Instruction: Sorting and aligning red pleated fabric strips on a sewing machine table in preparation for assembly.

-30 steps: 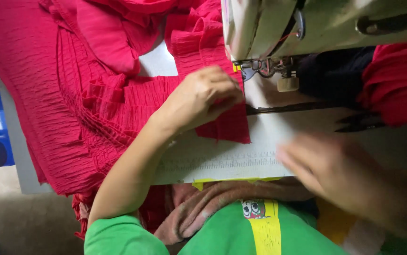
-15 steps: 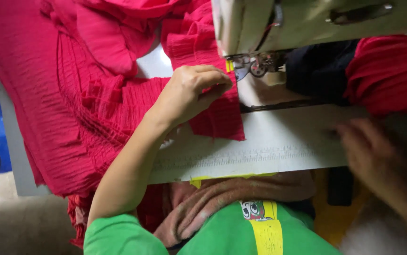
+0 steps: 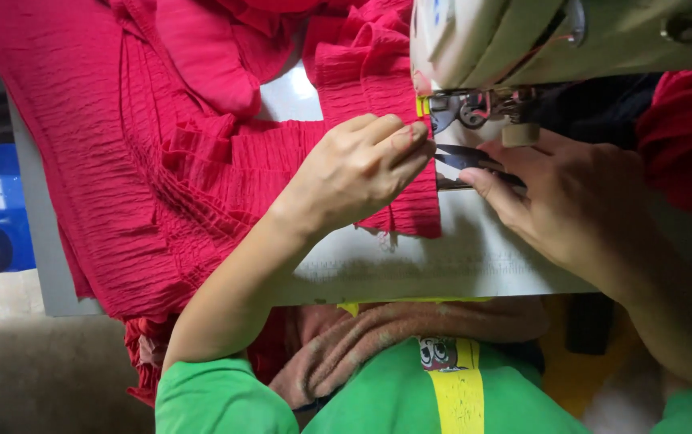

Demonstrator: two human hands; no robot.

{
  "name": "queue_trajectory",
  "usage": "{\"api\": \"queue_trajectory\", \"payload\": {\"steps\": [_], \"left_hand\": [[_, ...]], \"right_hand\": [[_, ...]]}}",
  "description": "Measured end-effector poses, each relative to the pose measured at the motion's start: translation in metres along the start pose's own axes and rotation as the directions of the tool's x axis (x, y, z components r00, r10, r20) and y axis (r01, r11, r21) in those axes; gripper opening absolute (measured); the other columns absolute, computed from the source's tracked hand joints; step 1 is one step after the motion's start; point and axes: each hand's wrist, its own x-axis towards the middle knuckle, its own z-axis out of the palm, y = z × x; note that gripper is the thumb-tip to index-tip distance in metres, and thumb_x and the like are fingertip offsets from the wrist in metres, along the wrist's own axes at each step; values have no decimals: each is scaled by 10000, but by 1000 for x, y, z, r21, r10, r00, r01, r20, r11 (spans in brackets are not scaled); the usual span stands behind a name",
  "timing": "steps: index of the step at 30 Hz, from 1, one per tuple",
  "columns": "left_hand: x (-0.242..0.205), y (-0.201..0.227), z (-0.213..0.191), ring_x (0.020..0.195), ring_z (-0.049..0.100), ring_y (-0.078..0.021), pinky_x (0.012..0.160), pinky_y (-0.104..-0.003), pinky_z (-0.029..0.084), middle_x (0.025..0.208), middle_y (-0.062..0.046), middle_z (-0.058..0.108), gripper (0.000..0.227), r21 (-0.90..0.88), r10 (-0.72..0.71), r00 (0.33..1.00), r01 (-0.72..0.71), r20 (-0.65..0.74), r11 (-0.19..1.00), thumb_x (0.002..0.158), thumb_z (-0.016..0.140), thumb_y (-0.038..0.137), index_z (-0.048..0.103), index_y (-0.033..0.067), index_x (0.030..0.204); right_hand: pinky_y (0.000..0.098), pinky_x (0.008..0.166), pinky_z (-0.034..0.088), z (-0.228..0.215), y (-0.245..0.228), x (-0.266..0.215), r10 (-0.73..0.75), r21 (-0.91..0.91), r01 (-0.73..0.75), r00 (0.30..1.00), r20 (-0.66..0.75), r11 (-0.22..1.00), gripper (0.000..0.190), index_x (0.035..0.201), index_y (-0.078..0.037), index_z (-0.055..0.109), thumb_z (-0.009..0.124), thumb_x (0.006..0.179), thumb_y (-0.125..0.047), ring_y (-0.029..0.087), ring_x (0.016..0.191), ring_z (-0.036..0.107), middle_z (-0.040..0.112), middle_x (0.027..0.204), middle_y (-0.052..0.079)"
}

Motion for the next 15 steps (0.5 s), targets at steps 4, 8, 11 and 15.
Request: {"api": "queue_trajectory", "payload": {"steps": [4,8,11,15], "left_hand": [[-2,-1,3,689,517,-199,560,-316,460,910,-95,586,87,6,10,1000,-10,26,1000,877,577,89,622,16,864],[-7,-12,16,665,619,-209,534,-264,564,815,-144,646,74,-288,-135,984,164,119,944,828,565,-58,597,-24,885],[-33,-55,30,562,521,-133,340,-275,375,701,-16,553,173,684,-211,936,-42,282,728,610,532,64,547,151,759],[-26,-72,11,643,495,-201,330,-318,417,718,-37,491,75,613,-399,915,277,68,740,723,528,57,495,97,669]], "right_hand": [[342,467,459,3,-1,-1,3,-70,-5,1000,-24,998,228,1009,-243,678,604,875,-413,181,707,633,648,858,-46],[271,475,417,9,2,-17,-62,58,66,996,-61,996,224,1003,-103,640,626,874,-285,181,624,568,618,846,38],[305,622,454,39,18,-41,-223,-32,221,969,-107,975,365,1016,-76,609,698,785,-345,194,703,533,569,845,27],[384,835,407,35,21,-47,-213,-81,205,970,-114,975,362,1032,-105,601,675,782,-357,270,980,517,531,1097,94]]}}
